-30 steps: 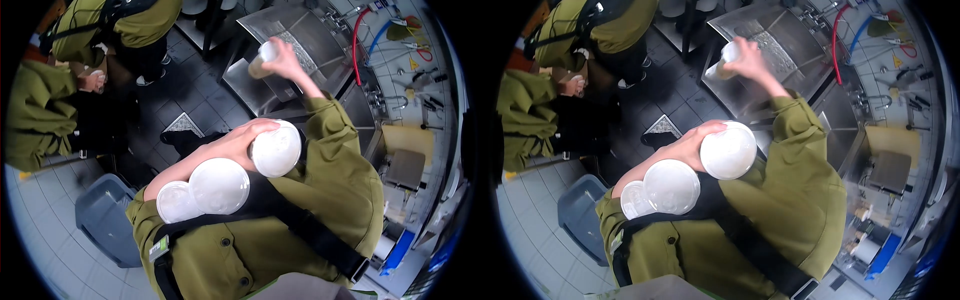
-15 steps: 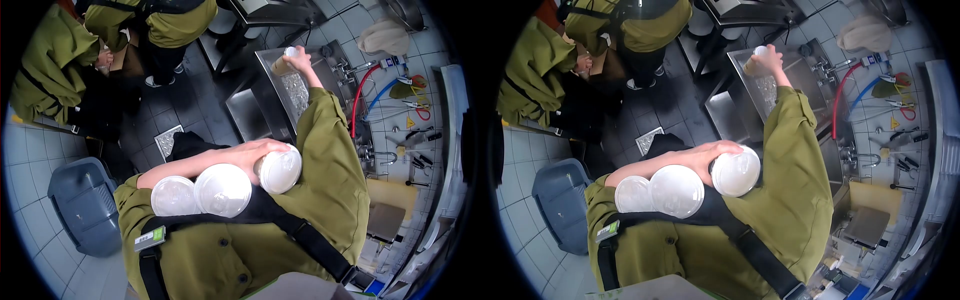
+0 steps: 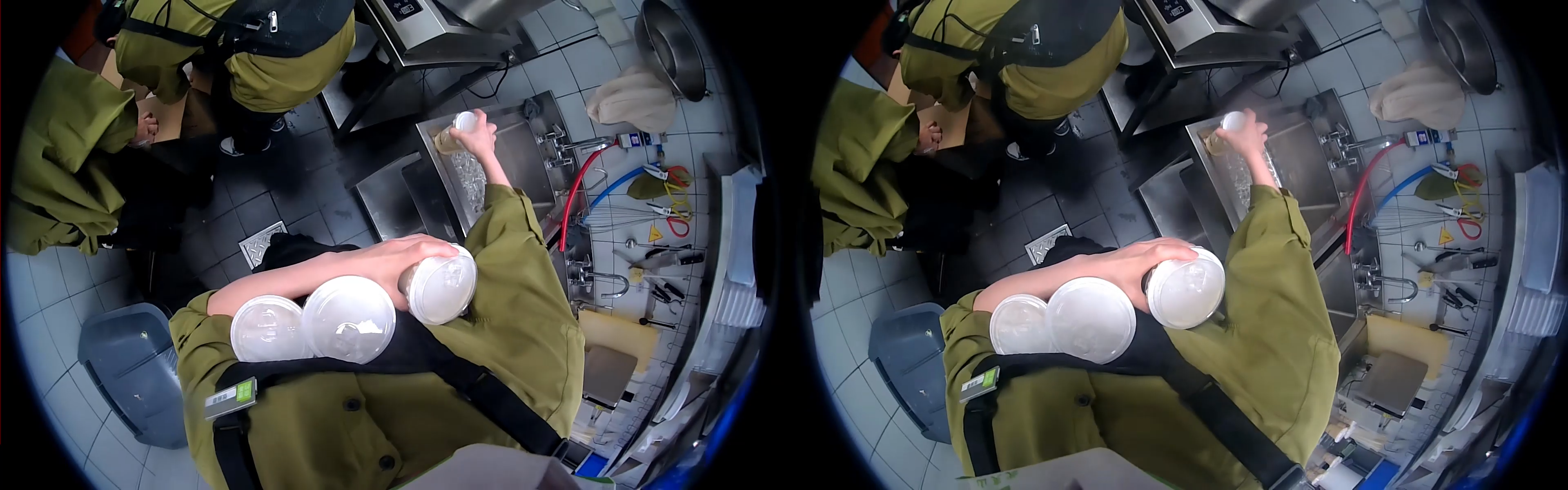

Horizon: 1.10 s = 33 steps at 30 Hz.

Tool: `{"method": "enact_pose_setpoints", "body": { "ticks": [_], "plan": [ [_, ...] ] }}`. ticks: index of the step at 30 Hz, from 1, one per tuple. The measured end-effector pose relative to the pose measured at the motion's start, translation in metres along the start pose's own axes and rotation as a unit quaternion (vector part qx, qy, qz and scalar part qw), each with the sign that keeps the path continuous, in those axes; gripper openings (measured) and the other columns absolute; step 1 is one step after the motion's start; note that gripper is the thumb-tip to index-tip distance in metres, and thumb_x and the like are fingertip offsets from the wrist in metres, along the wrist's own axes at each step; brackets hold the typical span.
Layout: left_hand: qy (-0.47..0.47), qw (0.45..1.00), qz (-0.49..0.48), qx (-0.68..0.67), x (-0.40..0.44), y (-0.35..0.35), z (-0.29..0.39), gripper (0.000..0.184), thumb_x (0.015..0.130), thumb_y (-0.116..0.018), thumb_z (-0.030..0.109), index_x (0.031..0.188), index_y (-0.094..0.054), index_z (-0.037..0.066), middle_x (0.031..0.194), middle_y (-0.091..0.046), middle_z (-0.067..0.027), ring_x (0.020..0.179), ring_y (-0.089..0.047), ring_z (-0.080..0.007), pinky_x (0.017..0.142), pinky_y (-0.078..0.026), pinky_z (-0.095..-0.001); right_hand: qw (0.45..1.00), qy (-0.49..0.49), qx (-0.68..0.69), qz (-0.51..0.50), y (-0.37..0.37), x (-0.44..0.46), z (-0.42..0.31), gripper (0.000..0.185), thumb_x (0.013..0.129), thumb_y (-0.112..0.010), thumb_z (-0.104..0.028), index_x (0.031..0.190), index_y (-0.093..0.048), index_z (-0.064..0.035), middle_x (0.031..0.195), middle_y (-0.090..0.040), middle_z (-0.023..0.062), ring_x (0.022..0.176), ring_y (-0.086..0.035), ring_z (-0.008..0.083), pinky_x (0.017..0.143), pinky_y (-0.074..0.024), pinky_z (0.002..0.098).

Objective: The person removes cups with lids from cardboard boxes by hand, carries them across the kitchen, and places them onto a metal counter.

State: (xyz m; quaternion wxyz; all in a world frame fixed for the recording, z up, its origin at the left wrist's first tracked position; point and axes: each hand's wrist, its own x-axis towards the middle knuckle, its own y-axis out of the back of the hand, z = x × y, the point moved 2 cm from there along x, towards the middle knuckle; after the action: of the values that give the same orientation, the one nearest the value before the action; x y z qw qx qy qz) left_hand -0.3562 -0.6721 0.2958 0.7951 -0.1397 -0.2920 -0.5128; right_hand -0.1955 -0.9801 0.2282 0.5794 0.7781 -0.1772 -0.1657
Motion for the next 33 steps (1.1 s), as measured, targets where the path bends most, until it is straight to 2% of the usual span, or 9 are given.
{"method": "enact_pose_setpoints", "body": {
  "ticks": [8, 14, 20, 27, 33],
  "plan": [
    [0.002, 1.0, 0.025, -0.009, -0.004, 0.047, 0.008, 0.096, 0.051, -0.079, 0.011, 0.132, -0.027, 0.014, 0.127, -0.041, -0.0174, 0.117, -0.041, -0.0357, 0.097, -0.037, -0.0437, 0.999, -0.036, -0.023, -0.007, 0.001, -0.003, -0.009, 0.091, 0.055, -0.075, -0.041, 0.131, -0.032, -0.0171, 0.124, -0.035, 0.024, 0.11, -0.04, 0.0423, 0.093, -0.0374, 0.0419],
    [-0.024, 0.994, 0.077, 0.068, -0.013, 0.072, 0.021, 0.091, 0.055, -0.082, 0.014, 0.13, -0.03, 0.011, 0.124, -0.044, -0.0182, 0.112, -0.047, -0.0351, 0.091, -0.043, -0.041, 0.999, -0.023, -0.027, 0.022, -0.009, 0.002, 0.003, 0.099, 0.054, -0.075, -0.046, 0.136, -0.026, -0.0198, 0.126, -0.033, 0.0248, 0.112, -0.038, 0.0457, 0.093, -0.0374, 0.0443],
    [0.0, 0.985, 0.139, 0.1, -0.026, 0.083, 0.027, 0.091, 0.053, -0.083, 0.01, 0.128, -0.031, 0.011, 0.121, -0.046, -0.0179, 0.109, -0.049, -0.0362, 0.088, -0.045, -0.0428, 0.999, -0.029, -0.035, 0.011, -0.007, 0.002, 0.002, 0.094, 0.055, -0.071, -0.048, 0.135, -0.028, -0.023, 0.125, -0.035, 0.0248, 0.113, -0.039, 0.0438, 0.093, -0.0382, 0.0464],
    [0.007, 0.972, 0.188, 0.137, -0.036, 0.097, 0.03, 0.09, 0.055, -0.081, 0.01, 0.129, -0.031, 0.013, 0.122, -0.045, -0.0188, 0.112, -0.046, -0.0364, 0.091, -0.042, -0.0422, 0.998, -0.013, -0.059, 0.017, -0.012, 0.011, 0.013, 0.097, 0.055, -0.074, -0.049, 0.136, -0.026, -0.0238, 0.123, -0.036, 0.0244, 0.111, -0.041, 0.042, 0.096, -0.0346, 0.0462],
    [0.027, 0.972, 0.19, 0.136, -0.042, 0.112, 0.025, 0.091, 0.053, -0.077, 0.008, 0.13, -0.03, 0.013, 0.127, -0.041, -0.0171, 0.114, -0.042, -0.0357, 0.095, -0.037, -0.0425, 0.996, -0.054, -0.071, 0.01, -0.013, 0.014, 0.011, 0.097, 0.055, -0.073, -0.046, 0.136, -0.024, -0.0271, 0.123, -0.035, 0.0242, 0.11, -0.042, 0.0446, 0.091, -0.0393, 0.0472]
  ]
}}
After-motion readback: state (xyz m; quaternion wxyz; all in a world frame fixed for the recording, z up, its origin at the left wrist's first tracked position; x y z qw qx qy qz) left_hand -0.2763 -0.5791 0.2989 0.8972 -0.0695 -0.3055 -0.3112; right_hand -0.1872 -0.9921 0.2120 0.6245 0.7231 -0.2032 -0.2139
